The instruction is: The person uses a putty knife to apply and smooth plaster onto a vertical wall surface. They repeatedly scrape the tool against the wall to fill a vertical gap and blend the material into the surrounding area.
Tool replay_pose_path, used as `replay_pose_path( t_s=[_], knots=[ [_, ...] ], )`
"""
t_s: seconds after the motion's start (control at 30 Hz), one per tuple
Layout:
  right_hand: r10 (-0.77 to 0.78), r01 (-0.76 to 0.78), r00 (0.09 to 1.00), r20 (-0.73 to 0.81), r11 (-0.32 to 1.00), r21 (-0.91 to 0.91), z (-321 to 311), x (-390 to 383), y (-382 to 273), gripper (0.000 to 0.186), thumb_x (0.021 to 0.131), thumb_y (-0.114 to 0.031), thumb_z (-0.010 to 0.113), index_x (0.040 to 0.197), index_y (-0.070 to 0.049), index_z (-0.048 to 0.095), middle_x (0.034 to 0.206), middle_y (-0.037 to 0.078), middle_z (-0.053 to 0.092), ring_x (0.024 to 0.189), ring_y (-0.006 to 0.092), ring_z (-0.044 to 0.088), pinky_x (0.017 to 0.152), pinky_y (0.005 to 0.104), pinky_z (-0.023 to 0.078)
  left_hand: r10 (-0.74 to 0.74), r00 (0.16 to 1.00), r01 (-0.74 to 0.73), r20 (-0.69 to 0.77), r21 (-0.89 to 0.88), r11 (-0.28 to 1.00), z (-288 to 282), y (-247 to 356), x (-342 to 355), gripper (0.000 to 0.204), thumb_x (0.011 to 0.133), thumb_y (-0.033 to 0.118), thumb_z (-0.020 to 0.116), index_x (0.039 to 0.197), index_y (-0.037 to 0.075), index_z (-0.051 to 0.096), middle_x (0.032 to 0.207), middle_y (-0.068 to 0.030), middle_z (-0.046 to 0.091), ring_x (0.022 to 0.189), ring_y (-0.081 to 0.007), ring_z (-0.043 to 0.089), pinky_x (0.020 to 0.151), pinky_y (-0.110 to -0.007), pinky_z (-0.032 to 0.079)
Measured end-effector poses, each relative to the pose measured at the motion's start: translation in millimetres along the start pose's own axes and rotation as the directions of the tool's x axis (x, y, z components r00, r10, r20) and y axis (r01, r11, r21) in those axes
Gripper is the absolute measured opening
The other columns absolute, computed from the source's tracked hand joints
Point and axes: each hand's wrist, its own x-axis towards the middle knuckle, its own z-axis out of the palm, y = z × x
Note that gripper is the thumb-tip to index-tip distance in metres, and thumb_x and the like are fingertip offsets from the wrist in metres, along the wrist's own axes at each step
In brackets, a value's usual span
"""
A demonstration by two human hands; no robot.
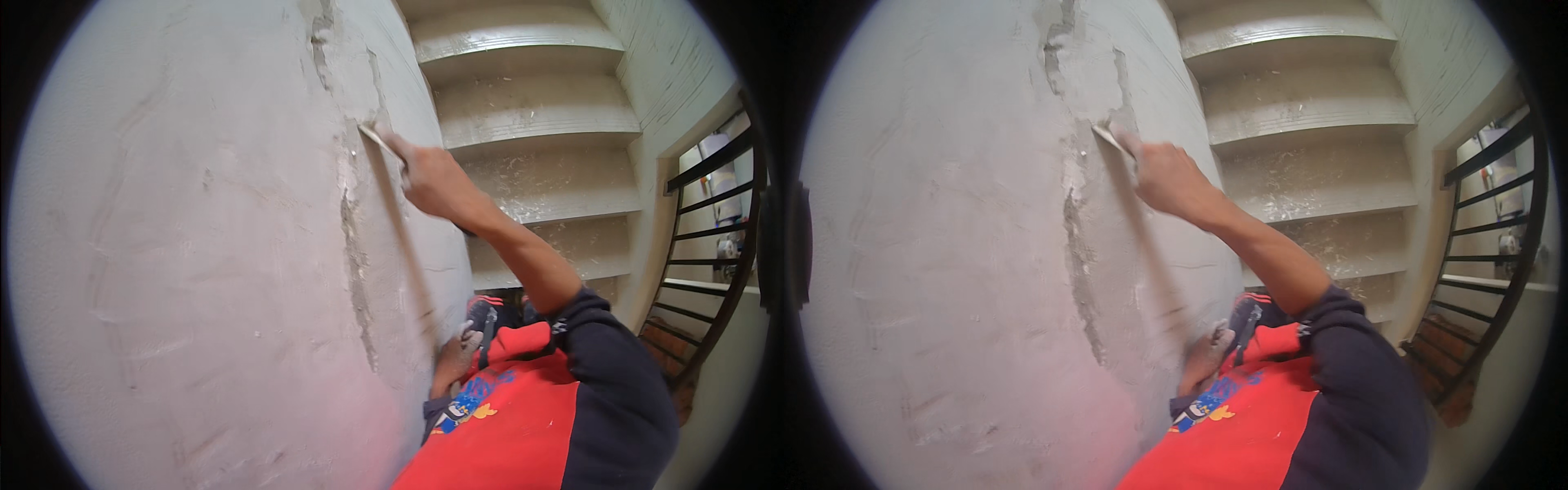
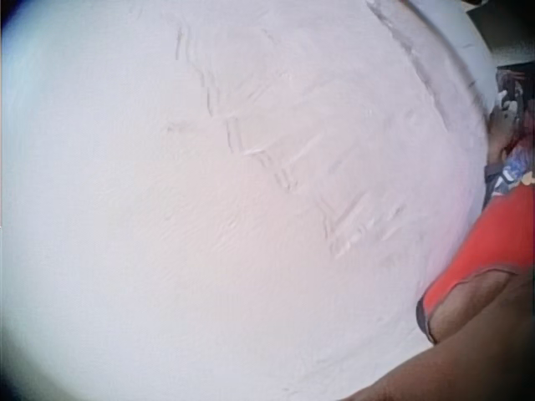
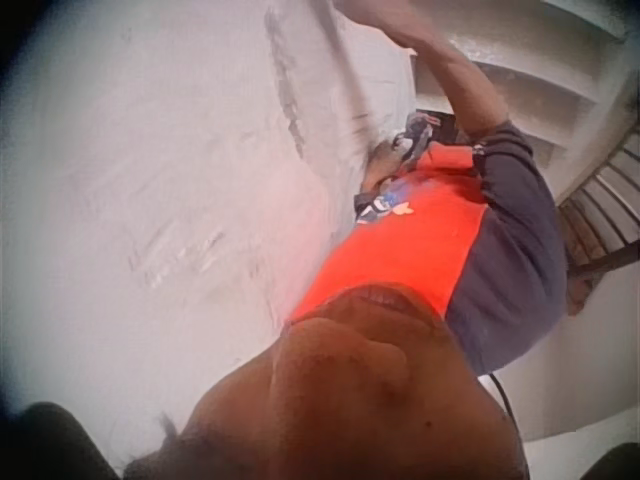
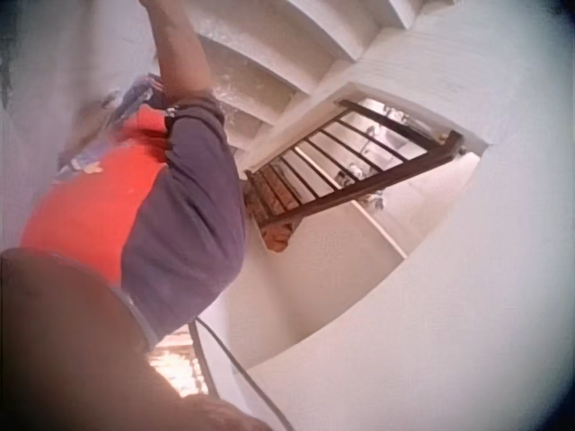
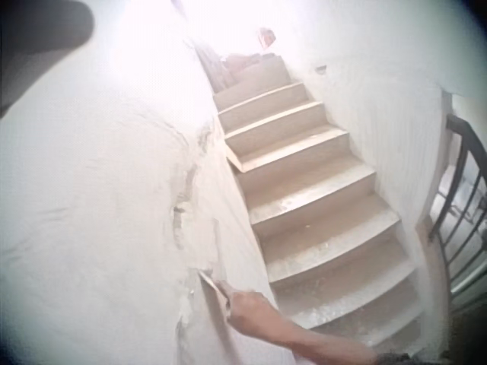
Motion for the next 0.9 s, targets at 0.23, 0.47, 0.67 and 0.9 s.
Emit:
replay_pose_path(
  t_s=[0.23,0.47,0.67,0.9],
  knots=[
    [-0.008,0.007,0.999,0.045,1.0,0.009,4,-3,-6,0.067,0.075,0.0,0.043,0.14,-0.014,0.04,0.084,0.029,0.063,0.08,0.0433,0.062,0.074,0.0481,0.049,0.025,0.999,-0.025,-0.041,0.002,1.0,-2,-21,2,0.053,0.09,0.036,0.059,0.129,0.002,0.047,0.113,-0.0227,0.062,0.102,-0.0305,0.063,0.087,-0.036,0.049],
    [-0.028,0.032,0.996,0.086,0.998,-0.046,13,-5,-3,0.067,0.075,-0.001,0.044,0.141,-0.012,0.038,0.085,0.028,0.063,0.084,0.0407,0.063,0.077,0.0479,0.049,-0.021,0.997,0.021,-0.072,-0.004,1.0,-4,-12,-12,0.052,0.09,0.036,0.058,0.126,-0.001,0.05,0.109,-0.0223,0.063,0.103,-0.0306,0.062,0.089,-0.037,0.047],
    [0.112,-0.114,0.993,-0.022,0.987,-0.111,19,34,19,0.07,0.073,0.006,0.042,0.141,-0.013,0.038,0.095,0.03,0.062,0.089,0.0421,0.062,0.081,0.0465,0.049,0.022,1.0,-0.022,0.004,0.086,0.996,-4,-17,-9,0.056,0.09,0.038,0.06,0.128,-0.001,0.048,0.112,-0.0231,0.062,0.105,-0.0317,0.062,0.089,-0.036,0.047],
    [0.182,-0.18,0.976,0.12,0.983,-0.033,1,30,14,0.071,0.077,0.001,0.046,0.144,-0.018,0.033,0.096,0.028,0.063,0.09,0.0413,0.062,0.082,0.0466,0.048,0.061,0.997,-0.062,-0.057,-0.007,0.998,0,-25,-1,0.053,0.091,0.035,0.059,0.129,-0.001,0.047,0.11,-0.0225,0.063,0.101,-0.0276,0.062,0.089,-0.035,0.047]
  ],
)
